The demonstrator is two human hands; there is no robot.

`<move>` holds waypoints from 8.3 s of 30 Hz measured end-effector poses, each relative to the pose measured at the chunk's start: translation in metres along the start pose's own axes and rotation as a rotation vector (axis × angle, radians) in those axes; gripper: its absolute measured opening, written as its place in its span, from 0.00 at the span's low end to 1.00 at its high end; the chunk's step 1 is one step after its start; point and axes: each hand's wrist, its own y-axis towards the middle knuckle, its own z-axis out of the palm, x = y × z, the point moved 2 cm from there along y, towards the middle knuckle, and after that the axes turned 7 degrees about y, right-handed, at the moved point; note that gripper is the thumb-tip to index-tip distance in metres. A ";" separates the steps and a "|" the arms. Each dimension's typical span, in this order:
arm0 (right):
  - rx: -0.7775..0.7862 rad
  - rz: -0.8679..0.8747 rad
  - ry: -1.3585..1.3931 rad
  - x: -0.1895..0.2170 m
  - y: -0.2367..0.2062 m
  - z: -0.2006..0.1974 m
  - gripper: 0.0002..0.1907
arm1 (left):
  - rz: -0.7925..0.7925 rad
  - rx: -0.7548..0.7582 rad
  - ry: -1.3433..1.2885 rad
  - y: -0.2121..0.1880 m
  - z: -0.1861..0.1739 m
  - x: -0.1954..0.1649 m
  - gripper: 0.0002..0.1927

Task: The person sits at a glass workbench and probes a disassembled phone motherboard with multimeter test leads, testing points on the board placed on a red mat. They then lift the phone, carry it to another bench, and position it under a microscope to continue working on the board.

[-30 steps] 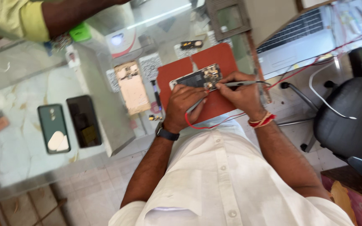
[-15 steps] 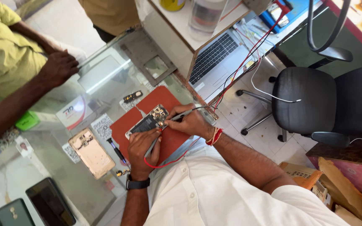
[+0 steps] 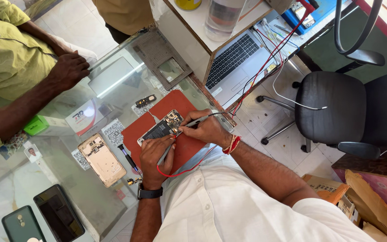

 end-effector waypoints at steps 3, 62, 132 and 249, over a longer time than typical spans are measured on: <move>-0.003 -0.015 -0.001 0.001 -0.001 0.000 0.09 | 0.004 -0.007 -0.011 0.001 0.000 0.000 0.09; 0.656 -0.578 0.658 0.151 -0.097 -0.036 0.13 | 0.100 -0.186 0.028 -0.040 -0.005 0.019 0.22; -0.175 0.415 -0.404 -0.071 -0.160 -0.037 0.13 | 0.320 0.086 0.300 -0.011 0.027 -0.022 0.13; -0.222 -0.138 -0.056 0.072 -0.062 0.044 0.16 | -0.573 -0.156 -1.085 -0.049 0.038 -0.018 0.18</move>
